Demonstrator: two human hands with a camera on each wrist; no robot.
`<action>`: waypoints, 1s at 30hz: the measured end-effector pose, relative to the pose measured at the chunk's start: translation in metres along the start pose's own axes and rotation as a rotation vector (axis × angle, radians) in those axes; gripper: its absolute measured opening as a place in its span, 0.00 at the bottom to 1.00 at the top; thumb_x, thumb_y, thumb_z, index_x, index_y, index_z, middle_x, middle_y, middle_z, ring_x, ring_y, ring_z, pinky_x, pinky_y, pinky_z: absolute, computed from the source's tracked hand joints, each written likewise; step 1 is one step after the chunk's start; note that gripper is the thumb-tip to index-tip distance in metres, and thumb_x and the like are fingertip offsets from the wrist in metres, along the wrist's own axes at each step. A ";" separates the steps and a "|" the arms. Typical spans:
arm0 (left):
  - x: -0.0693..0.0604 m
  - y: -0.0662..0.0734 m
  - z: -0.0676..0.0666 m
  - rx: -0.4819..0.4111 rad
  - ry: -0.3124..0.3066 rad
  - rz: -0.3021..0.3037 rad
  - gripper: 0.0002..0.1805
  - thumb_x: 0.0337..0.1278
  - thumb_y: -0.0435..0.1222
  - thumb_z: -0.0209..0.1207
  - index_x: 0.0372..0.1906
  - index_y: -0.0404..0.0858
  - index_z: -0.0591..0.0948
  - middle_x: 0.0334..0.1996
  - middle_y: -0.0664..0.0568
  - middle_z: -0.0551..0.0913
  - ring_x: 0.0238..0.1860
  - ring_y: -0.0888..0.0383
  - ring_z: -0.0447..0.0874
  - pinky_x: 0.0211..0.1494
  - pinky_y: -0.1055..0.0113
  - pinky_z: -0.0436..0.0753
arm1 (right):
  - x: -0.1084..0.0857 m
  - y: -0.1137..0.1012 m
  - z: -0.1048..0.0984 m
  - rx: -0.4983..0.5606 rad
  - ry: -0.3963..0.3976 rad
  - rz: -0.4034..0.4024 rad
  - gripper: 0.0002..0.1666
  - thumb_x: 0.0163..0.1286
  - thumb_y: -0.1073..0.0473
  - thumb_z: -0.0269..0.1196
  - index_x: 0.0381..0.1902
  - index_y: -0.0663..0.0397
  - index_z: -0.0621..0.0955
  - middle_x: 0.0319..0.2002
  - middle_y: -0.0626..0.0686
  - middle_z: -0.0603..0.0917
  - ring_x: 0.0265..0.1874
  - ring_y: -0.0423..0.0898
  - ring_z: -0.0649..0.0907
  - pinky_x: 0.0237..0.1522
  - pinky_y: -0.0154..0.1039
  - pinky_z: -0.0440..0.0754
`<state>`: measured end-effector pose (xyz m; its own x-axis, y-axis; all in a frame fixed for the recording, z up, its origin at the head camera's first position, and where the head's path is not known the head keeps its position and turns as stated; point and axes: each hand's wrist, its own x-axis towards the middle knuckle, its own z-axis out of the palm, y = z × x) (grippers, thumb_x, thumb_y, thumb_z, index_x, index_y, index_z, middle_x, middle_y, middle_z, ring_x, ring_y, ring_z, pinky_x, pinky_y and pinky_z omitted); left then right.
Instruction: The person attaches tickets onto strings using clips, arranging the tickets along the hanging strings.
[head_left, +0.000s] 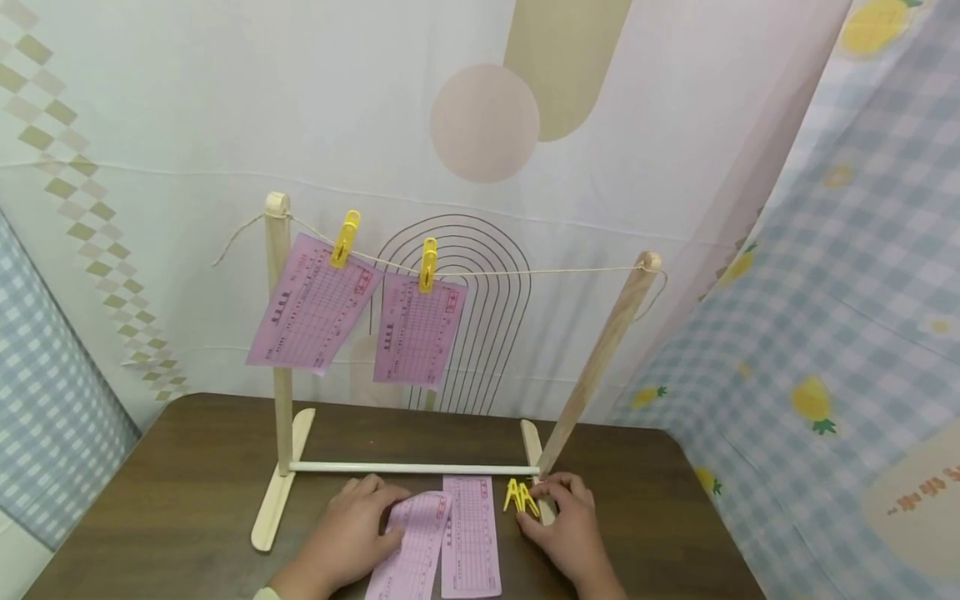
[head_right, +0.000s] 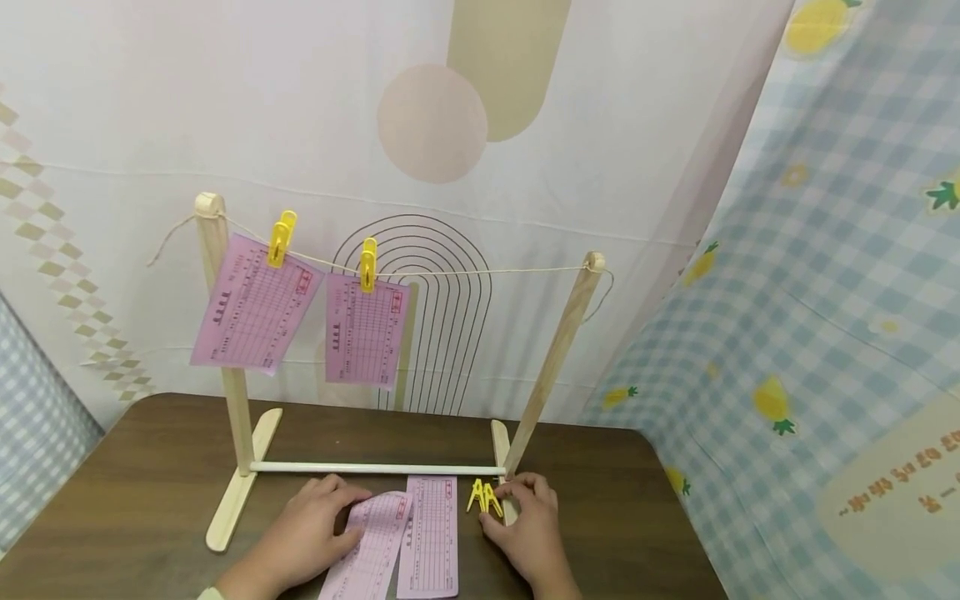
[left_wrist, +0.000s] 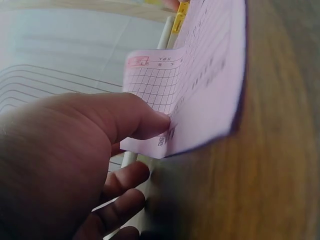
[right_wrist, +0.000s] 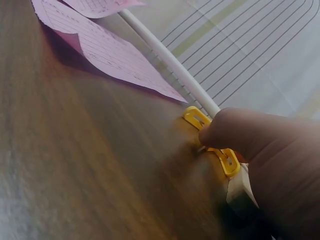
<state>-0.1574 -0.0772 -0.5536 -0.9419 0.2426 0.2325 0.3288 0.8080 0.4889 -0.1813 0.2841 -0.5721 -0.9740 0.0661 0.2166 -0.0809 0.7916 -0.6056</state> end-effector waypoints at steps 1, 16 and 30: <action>0.000 0.000 0.000 -0.009 0.003 0.007 0.24 0.55 0.45 0.80 0.59 0.55 0.91 0.46 0.66 0.85 0.47 0.62 0.78 0.53 0.55 0.81 | 0.000 0.000 -0.001 -0.001 -0.004 0.001 0.21 0.54 0.48 0.90 0.39 0.33 0.89 0.58 0.48 0.82 0.62 0.56 0.77 0.62 0.55 0.80; 0.004 -0.003 0.000 -0.229 0.013 0.014 0.43 0.58 0.29 0.76 0.80 0.41 0.78 0.31 0.67 0.83 0.30 0.75 0.73 0.39 0.69 0.80 | -0.002 -0.002 0.000 -0.034 0.004 -0.005 0.20 0.54 0.49 0.91 0.32 0.35 0.86 0.58 0.49 0.82 0.64 0.56 0.78 0.65 0.57 0.81; 0.005 -0.009 0.003 -0.402 0.033 -0.036 0.09 0.63 0.32 0.78 0.42 0.49 0.94 0.35 0.66 0.90 0.36 0.75 0.83 0.43 0.70 0.88 | 0.000 0.003 -0.004 0.073 0.053 0.076 0.18 0.57 0.60 0.83 0.42 0.40 0.88 0.45 0.46 0.89 0.46 0.42 0.83 0.49 0.37 0.82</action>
<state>-0.1654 -0.0815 -0.5592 -0.9527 0.1952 0.2331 0.3028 0.5393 0.7858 -0.1809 0.2888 -0.5704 -0.9655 0.1582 0.2070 -0.0240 0.7371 -0.6753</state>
